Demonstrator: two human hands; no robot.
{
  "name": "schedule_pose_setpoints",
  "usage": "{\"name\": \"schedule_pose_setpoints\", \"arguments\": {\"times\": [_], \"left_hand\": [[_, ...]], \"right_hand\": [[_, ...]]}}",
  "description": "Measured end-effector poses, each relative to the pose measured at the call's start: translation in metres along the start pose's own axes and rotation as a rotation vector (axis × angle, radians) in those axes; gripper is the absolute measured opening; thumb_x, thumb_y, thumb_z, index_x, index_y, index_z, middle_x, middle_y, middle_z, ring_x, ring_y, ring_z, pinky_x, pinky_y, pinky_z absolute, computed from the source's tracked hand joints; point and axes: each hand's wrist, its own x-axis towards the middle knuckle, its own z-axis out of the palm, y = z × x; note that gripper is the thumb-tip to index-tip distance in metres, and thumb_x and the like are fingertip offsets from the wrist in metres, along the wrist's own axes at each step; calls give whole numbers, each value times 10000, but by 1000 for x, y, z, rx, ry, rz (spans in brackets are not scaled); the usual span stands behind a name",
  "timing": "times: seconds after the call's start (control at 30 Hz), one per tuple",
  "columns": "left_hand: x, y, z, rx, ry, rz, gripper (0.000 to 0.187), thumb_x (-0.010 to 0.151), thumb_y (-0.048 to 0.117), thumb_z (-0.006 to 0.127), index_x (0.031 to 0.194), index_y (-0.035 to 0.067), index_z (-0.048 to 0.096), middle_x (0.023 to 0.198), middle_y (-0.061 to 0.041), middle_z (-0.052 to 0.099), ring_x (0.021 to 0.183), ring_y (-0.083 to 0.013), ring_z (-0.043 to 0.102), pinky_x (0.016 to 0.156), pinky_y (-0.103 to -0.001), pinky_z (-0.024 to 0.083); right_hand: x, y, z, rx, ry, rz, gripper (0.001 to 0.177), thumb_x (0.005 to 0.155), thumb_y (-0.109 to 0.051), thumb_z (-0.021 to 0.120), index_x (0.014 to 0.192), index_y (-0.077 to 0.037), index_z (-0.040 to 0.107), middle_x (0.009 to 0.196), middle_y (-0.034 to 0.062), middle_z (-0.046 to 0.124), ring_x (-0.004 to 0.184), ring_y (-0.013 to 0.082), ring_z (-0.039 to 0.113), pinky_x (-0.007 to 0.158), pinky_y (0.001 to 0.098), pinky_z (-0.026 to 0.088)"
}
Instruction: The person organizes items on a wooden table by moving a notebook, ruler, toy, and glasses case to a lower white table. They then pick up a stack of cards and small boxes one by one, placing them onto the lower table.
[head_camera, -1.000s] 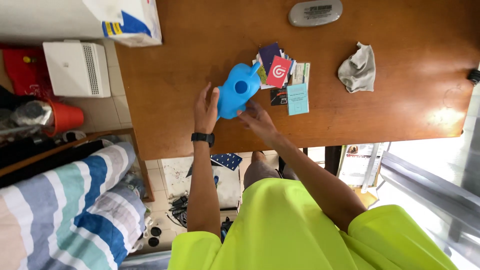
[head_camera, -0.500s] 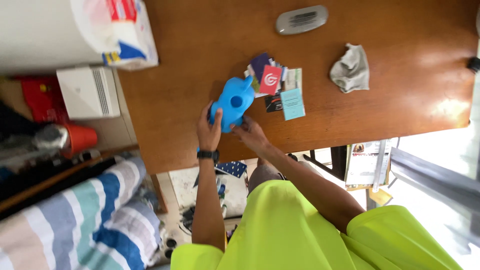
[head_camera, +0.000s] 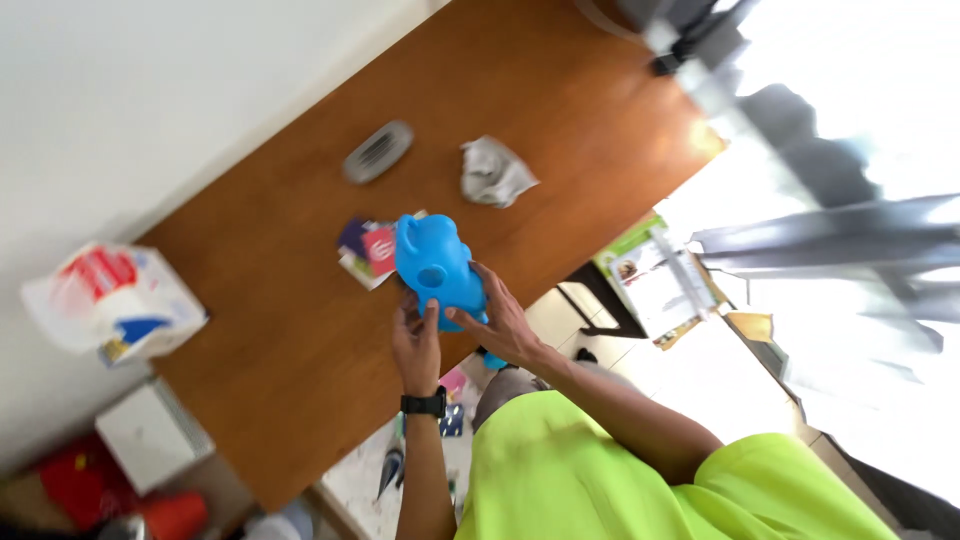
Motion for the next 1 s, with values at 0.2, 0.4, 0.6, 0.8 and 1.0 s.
{"name": "schedule_pose_setpoints", "arguments": {"times": [0.2,0.4,0.6,0.8,1.0], "left_hand": [[-59,16,111,-71,-244,-39,531,968,334,741,1337,4,549,1094,-239,659,967,-334,707,819,-474,628],[-121,-33,211,-59,-291,-96,519,939,327,779,1285,12,555,1062,-231,666,933,-312,732,784,-447,643],[-182,-90,288,-53,-368,-218,536,954,297,758,1293,-47,525,945,-190,637,867,-285,724,832,-486,637],[-205,-141,325,-55,-457,-351,529,1006,298,705,1308,-78,486,788,-143,661,746,-258,758,784,-439,659],[-199,-149,351,8,-442,-452,529,983,261,704,1338,-86,520,736,-177,698,755,-271,762,869,-444,642]], "right_hand": [[-52,36,-114,-27,160,51,1004,800,-608,807,1572,-173,333,1458,296,457,1295,566,521,1073,716,394],[-115,87,-207,-57,259,75,1006,849,-603,776,1514,-47,264,1394,345,499,1279,588,517,1048,763,383],[-171,165,-272,-79,313,169,1104,745,-586,872,1519,-55,291,1416,342,488,1271,610,522,1026,749,423],[-200,219,-301,-161,285,267,1154,738,-602,857,1575,-95,245,1414,305,489,1262,592,531,1043,753,417],[-184,272,-309,-113,310,364,1181,688,-631,878,1576,-159,259,1418,267,512,1280,551,552,1068,688,442]]}}
